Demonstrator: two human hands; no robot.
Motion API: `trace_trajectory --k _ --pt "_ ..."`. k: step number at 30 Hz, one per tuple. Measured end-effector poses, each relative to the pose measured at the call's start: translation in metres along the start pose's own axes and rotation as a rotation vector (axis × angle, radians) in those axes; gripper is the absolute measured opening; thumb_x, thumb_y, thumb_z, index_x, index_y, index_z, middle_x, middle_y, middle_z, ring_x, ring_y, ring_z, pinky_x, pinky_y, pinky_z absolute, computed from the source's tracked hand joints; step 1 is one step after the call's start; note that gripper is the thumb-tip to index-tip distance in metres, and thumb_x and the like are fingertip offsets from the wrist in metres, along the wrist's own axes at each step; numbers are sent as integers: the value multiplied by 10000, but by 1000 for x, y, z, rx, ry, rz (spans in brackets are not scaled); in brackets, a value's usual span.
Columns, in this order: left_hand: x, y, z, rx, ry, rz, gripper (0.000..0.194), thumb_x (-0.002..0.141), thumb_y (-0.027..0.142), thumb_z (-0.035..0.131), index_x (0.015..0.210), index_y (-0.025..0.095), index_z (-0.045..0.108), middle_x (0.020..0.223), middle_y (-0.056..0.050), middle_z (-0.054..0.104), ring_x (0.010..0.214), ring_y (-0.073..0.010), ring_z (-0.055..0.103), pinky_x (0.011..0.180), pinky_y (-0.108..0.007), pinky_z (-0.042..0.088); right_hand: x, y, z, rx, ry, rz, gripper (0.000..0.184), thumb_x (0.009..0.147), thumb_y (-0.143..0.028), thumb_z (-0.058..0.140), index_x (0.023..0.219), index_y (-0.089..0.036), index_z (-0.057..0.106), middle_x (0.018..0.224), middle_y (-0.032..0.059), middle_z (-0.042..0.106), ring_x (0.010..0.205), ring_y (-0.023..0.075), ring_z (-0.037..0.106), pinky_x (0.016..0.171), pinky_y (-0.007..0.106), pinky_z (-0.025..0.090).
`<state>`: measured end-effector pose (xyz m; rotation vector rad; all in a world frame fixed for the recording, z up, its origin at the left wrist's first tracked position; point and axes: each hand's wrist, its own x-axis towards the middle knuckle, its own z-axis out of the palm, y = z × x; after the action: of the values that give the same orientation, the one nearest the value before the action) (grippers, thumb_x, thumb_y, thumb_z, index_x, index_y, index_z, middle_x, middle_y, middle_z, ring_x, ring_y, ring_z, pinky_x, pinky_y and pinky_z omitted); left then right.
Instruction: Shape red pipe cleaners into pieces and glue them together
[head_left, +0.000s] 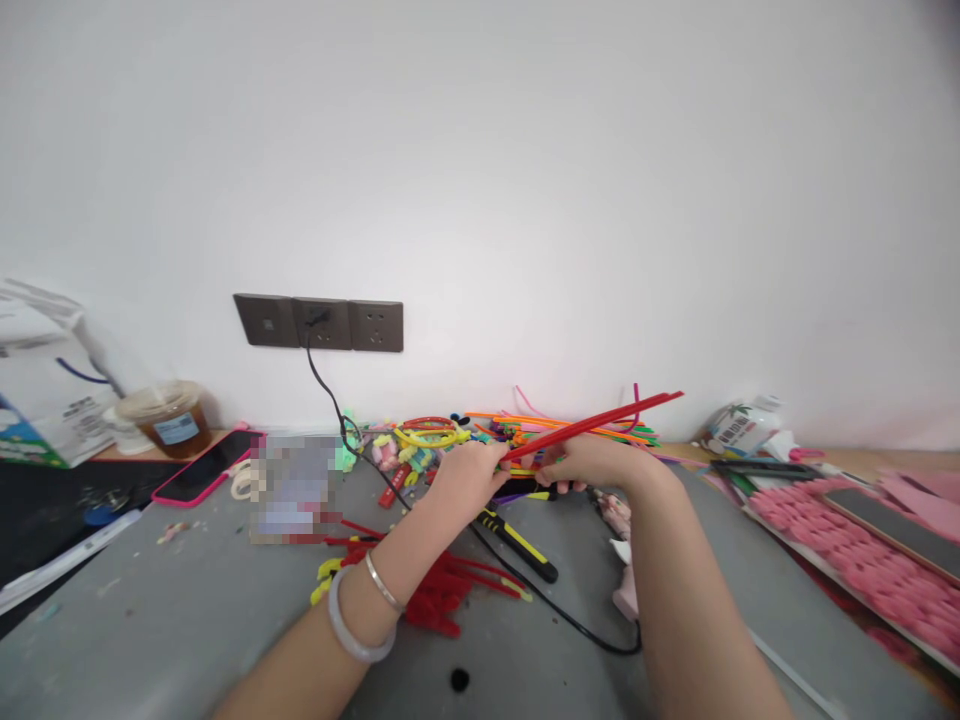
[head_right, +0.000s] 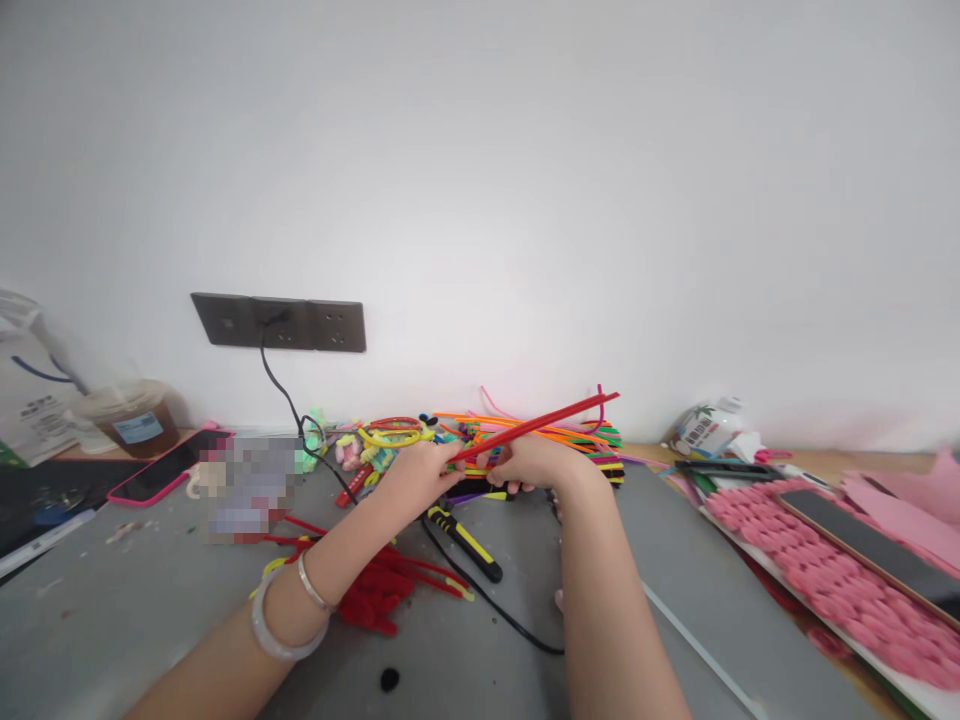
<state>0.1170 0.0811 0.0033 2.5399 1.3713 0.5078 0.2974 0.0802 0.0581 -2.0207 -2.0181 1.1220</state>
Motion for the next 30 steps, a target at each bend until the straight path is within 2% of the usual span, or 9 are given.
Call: trace_trajectory --k 6,10,13,15,20,24,30 --pt "1 -3 -2 -64 -36 -24 128 882 250 579 907 168 674 821 -71 704 788 -219 664 661 -271 435 5 4 2 23 -54 -29 255 699 -105 649 938 -190 675 655 -25 633 563 96 574 490 167 430" --pt "-1 -6 -21 -107 -37 -13 95 837 229 610 803 173 679 732 -29 664 693 -180 618 618 -251 389 11 12 1 50 -95 -51 260 700 -117 650 945 -202 669 707 -19 645 594 92 585 517 165 435" --pt "-3 -6 -37 -73 -20 -27 115 832 203 581 800 168 686 712 -26 653 676 -172 603 607 -251 374 13 16 0 56 -94 -38 243 714 -122 638 944 -196 664 721 -15 644 601 89 580 520 167 427" --pt "-3 -6 -39 -63 -11 -37 135 841 202 565 819 170 695 720 -30 662 680 -173 607 615 -252 382 12 16 0 61 -103 -42 233 707 -122 639 929 -189 665 703 -16 639 598 92 578 508 170 415" --pt "0 -7 -19 -71 -55 -1 134 796 301 670 840 183 717 764 -46 698 736 -208 647 651 -266 433 7 10 -1 54 -69 -27 219 672 -120 648 876 -196 678 646 -28 625 575 99 562 485 174 390" --pt "1 -7 -3 -20 -50 0 143 839 248 591 818 190 720 760 -63 710 755 -222 672 671 -284 466 5 8 -1 38 -54 -9 208 666 -130 665 862 -192 693 643 -26 635 575 106 568 495 184 405" --pt "1 -3 -7 105 -29 29 201 901 289 551 893 186 723 824 -87 727 827 -235 688 703 -293 492 6 7 -1 -7 -47 -10 143 698 -143 668 833 -186 694 678 -6 659 606 112 591 507 182 425"
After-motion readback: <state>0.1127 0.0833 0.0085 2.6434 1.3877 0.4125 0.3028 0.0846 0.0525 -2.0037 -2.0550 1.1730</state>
